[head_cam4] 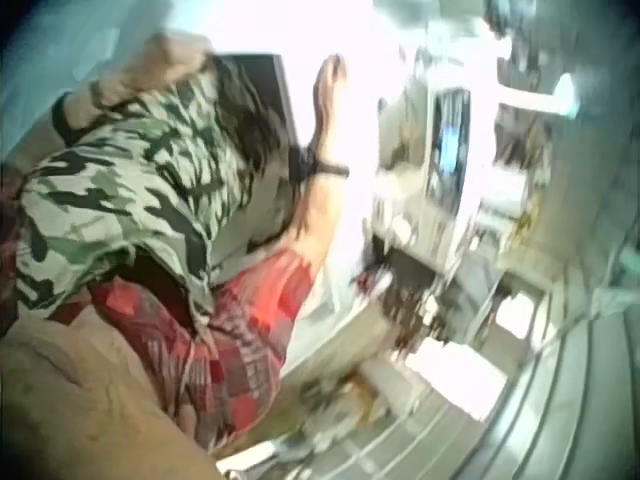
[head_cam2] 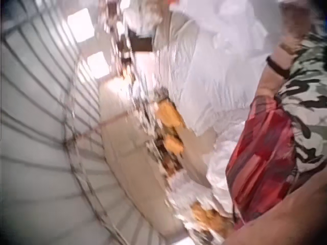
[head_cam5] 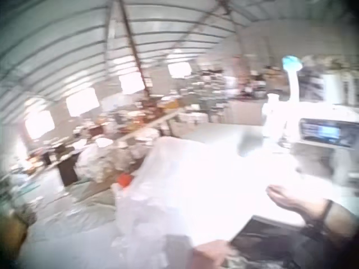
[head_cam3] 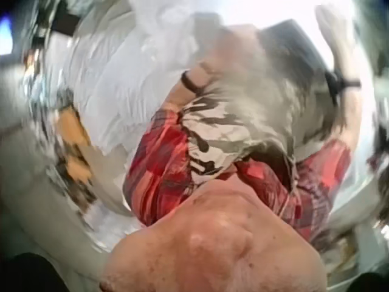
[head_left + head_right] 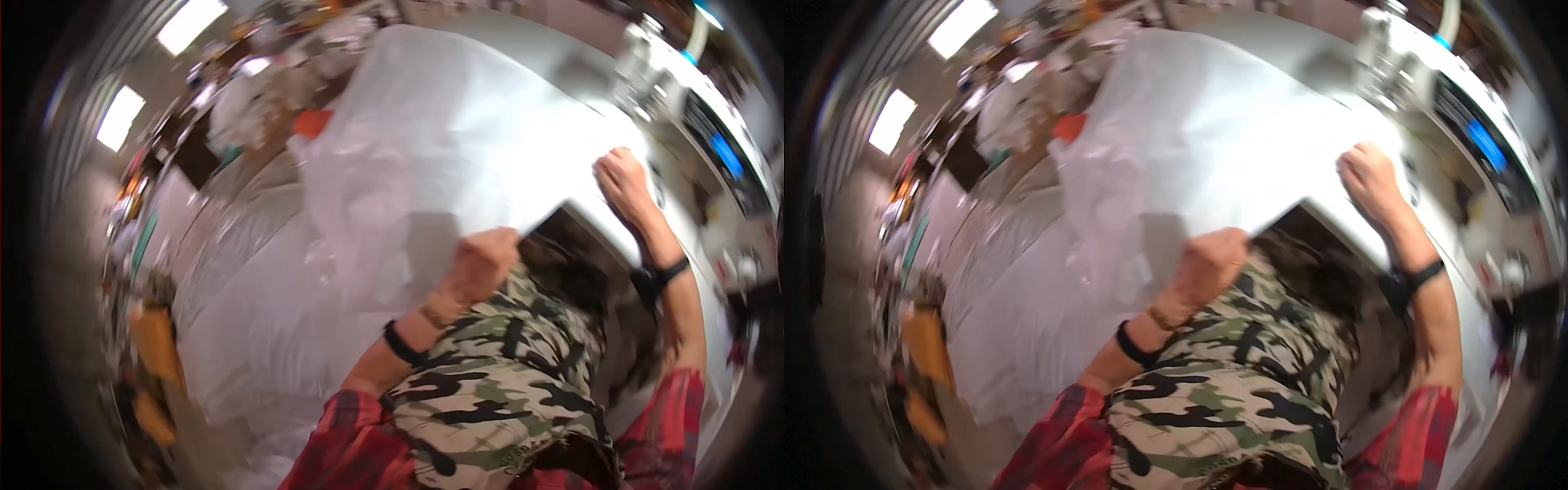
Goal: Sewing large white plastic sheets together using an industrial sewing machine.
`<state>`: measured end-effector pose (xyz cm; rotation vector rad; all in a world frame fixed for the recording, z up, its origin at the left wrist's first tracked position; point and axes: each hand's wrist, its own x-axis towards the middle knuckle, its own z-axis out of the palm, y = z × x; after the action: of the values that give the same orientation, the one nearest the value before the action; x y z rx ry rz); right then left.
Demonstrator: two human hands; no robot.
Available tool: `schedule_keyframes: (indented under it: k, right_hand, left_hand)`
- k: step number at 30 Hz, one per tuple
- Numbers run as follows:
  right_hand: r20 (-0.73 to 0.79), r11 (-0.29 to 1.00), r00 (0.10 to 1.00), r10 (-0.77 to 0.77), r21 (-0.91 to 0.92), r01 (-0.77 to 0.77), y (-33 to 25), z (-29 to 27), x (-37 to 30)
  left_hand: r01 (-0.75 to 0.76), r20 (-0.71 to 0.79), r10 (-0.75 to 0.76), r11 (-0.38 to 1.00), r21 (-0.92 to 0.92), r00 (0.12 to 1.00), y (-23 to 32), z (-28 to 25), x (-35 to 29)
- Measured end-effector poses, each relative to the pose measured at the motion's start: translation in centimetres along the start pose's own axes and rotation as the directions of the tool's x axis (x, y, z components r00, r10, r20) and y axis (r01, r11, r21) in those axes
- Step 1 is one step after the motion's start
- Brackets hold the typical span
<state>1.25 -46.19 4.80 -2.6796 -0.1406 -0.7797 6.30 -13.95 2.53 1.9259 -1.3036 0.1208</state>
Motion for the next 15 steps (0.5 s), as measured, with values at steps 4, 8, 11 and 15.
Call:
schedule_keyframes:
  k: [4, 8, 11, 15]
  right_hand:
    - [0.038, 0.985, 0.999, -0.018, -0.171, 0.024, -0.2, -0.7, 0.1]
    - [0.058, 0.981, 0.998, -0.021, -0.192, 0.032, 0.0, -1.7, -0.1]
    - [0.090, 0.981, 0.996, 0.023, -0.196, -0.005, 0.0, -1.2, -0.5]
    - [0.098, 0.984, 0.995, 0.026, -0.177, -0.008, -0.4, -0.3, -0.8]
  left_hand:
    - [-0.036, -0.037, 0.039, 0.996, 0.077, 0.999, 0.6, -0.5, 0.2]
    - [-0.035, -0.065, 0.040, 0.997, 0.075, 0.997, 1.2, -0.4, 1.3]
    - [-0.010, -0.067, 0.015, 0.998, 0.066, 0.998, 1.1, -0.3, 1.3]
    - [-0.031, -0.072, 0.033, 0.999, 0.032, 0.997, 1.0, -0.2, 1.0]
